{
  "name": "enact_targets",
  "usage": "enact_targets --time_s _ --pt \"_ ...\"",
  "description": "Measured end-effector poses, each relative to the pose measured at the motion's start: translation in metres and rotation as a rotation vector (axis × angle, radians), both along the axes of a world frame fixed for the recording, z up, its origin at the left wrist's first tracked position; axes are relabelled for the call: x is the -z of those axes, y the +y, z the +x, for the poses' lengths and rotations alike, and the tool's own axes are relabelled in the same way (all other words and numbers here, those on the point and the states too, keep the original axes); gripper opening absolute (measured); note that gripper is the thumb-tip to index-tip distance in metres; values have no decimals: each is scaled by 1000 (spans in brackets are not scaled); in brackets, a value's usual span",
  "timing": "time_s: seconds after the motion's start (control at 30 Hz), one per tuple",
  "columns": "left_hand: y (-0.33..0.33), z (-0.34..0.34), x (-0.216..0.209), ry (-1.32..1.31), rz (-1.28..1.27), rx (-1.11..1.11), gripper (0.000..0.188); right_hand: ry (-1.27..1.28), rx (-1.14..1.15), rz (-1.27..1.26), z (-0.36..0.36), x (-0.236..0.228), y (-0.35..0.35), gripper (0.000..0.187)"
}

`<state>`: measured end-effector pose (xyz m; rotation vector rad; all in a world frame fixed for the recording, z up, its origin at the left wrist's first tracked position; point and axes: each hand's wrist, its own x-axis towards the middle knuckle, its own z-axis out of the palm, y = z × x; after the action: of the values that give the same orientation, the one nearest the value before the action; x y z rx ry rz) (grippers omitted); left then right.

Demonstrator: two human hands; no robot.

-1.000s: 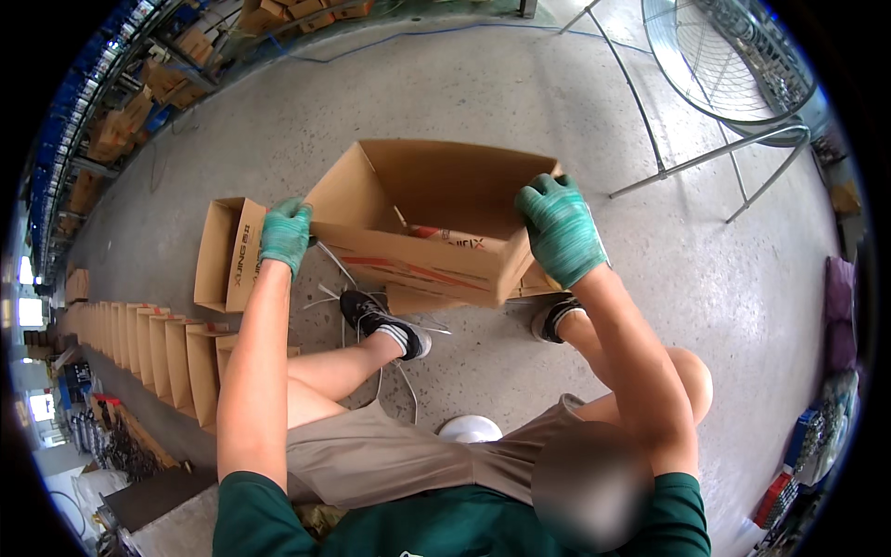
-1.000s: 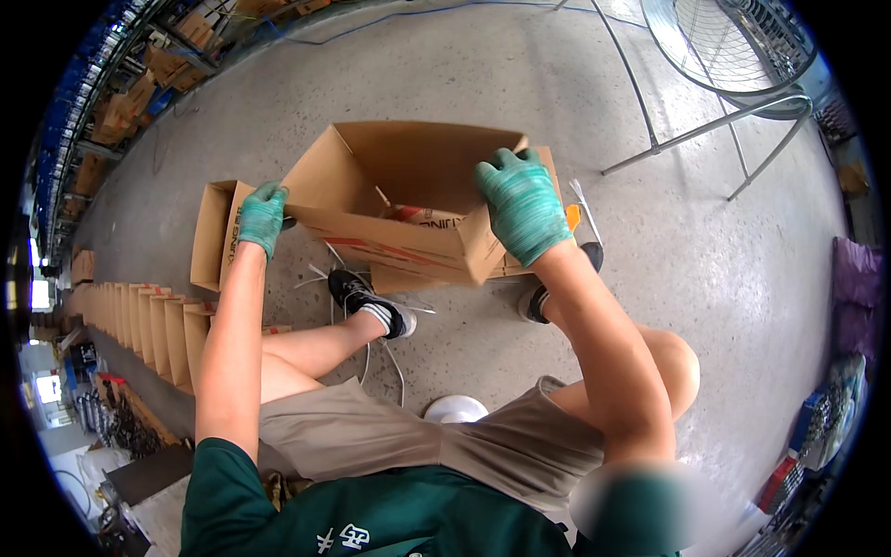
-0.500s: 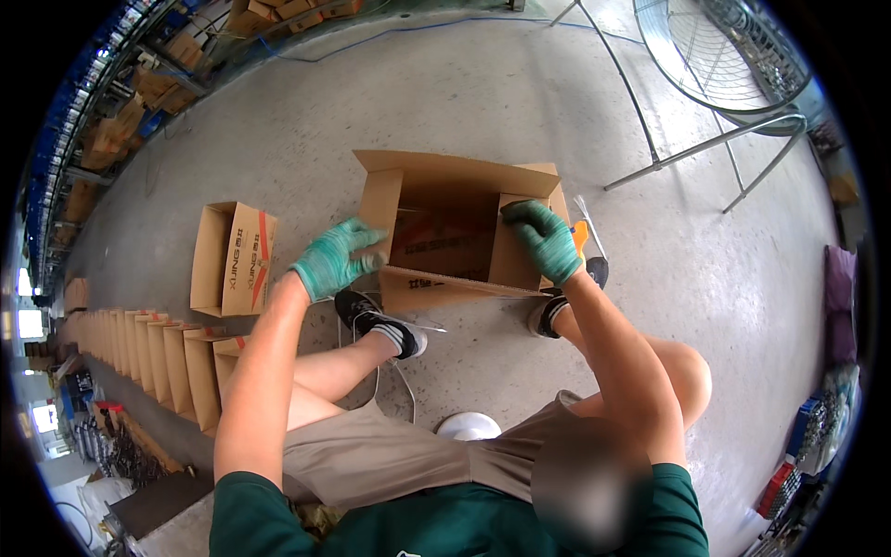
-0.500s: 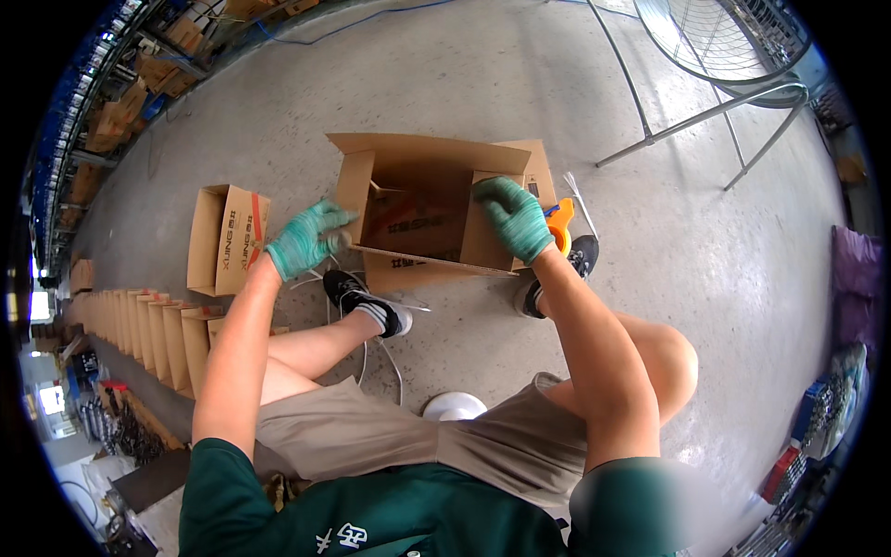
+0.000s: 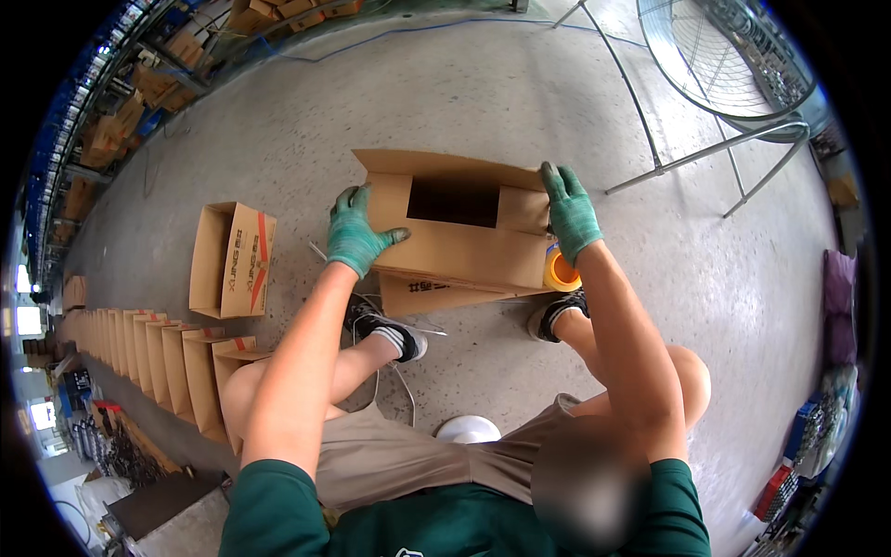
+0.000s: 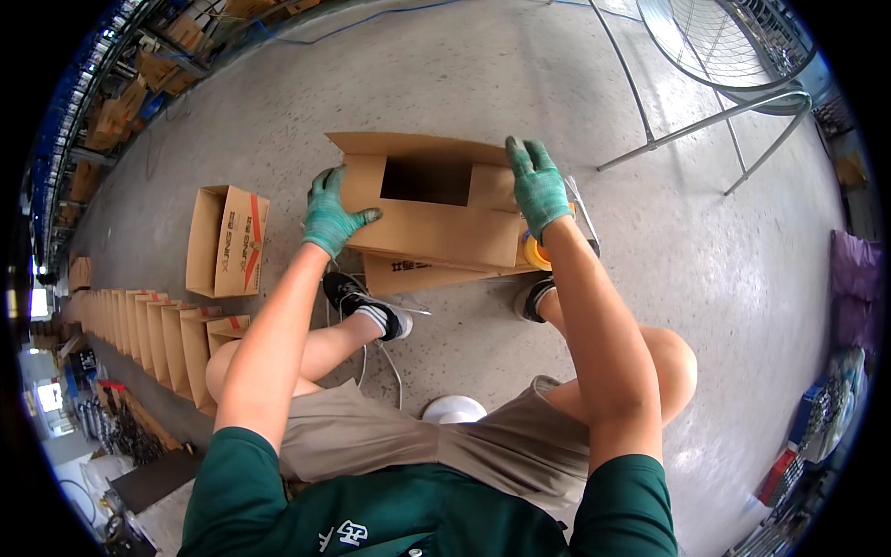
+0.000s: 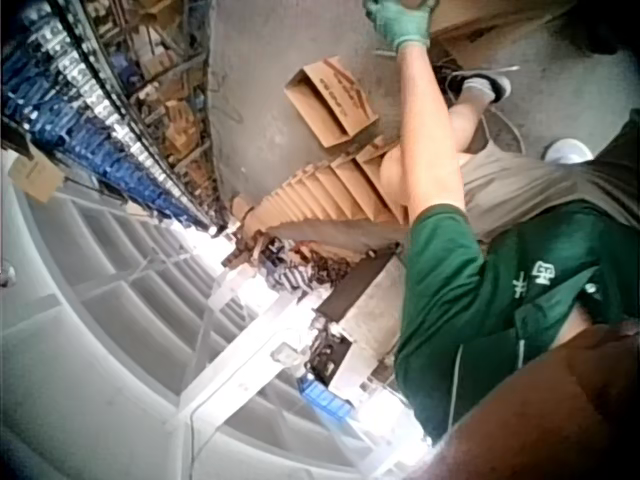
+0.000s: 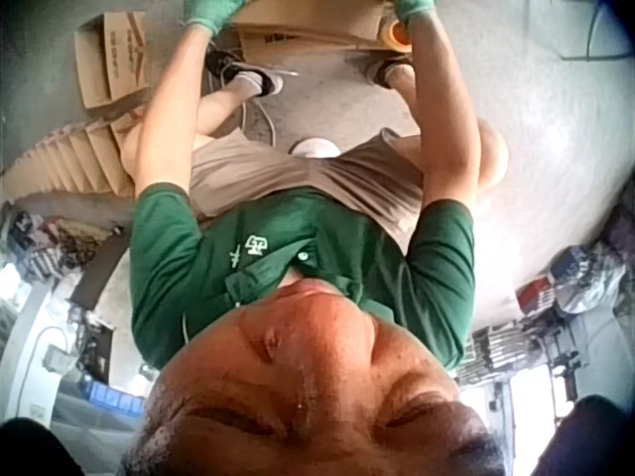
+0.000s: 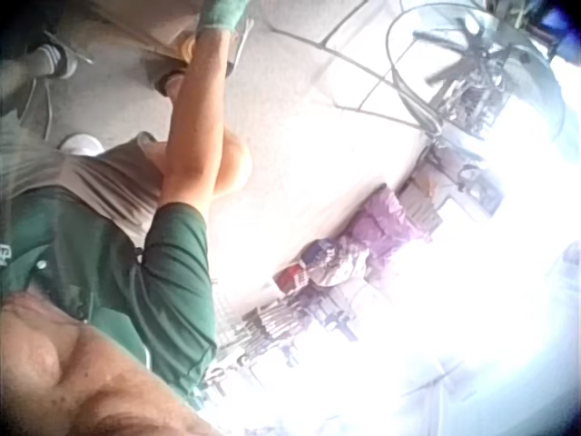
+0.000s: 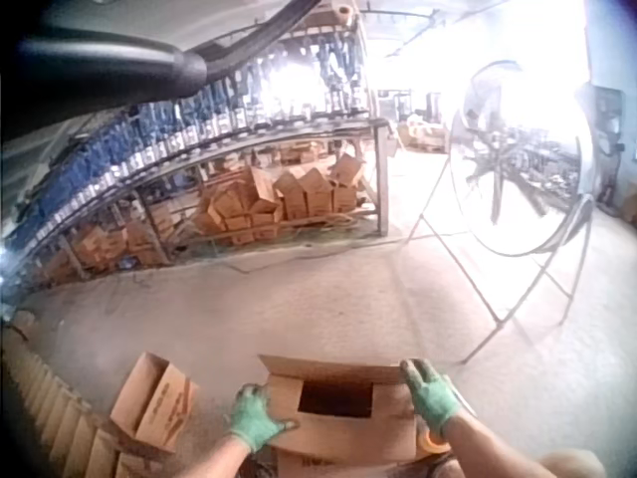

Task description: The person sits on the floor and repeatedly folds the flaps of empty cardboard boxes. They use a handheld tape dispenser to apply tape to the seams of the boxes, securing them shut. The person then places the sealed boxes into a growing stack on the floor.

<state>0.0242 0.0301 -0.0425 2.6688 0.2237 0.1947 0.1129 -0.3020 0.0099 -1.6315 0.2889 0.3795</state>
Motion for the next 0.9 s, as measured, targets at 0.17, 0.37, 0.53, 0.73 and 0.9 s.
enact_targets --time_s 0.17,0.37,0.53,0.73,0.9 --pt "-5 -11 23 -13 -753 -73 117 -479 -299 -340 -29 99 -36 37" --pt "41 -27 60 -103 -483 -26 68 -414 -340 -202 -45 75 5 53" --pt "37 -23 59 -15 -624 -81 56 -422 -382 -250 -27 87 1 56" --pt "38 -22 62 -56 -622 -18 59 -229 -206 88 -24 94 -8 54" --pt "43 -25 76 -124 -484 -17 59 -217 -505 -1117 -10 141 -64 45"
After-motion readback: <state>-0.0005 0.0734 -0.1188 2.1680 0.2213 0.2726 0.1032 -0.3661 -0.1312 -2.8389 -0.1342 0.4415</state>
